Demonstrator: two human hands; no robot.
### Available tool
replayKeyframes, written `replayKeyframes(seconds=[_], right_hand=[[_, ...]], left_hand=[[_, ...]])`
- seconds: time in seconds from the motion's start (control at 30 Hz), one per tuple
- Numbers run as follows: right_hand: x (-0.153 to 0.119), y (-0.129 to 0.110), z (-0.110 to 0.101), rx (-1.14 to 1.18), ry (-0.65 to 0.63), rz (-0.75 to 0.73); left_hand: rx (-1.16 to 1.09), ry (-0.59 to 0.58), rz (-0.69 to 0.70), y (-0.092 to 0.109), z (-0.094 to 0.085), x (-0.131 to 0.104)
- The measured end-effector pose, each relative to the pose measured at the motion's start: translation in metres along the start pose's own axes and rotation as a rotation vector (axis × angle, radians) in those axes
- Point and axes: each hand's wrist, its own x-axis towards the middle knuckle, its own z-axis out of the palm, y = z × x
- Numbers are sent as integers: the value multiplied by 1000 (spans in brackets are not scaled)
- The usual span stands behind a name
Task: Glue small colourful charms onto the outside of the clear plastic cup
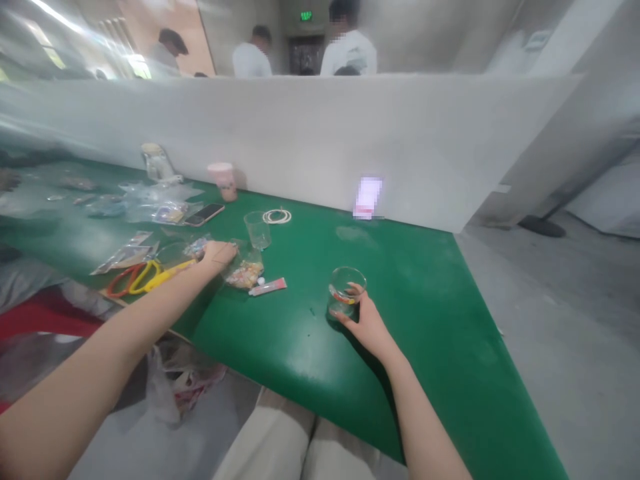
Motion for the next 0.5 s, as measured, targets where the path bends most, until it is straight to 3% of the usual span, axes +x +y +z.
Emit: replayKeyframes(seconds=[0.5], right_hand=[[1, 3, 1, -11, -23, -15]], left_hand=[[-75, -70, -15, -1, 5, 2]])
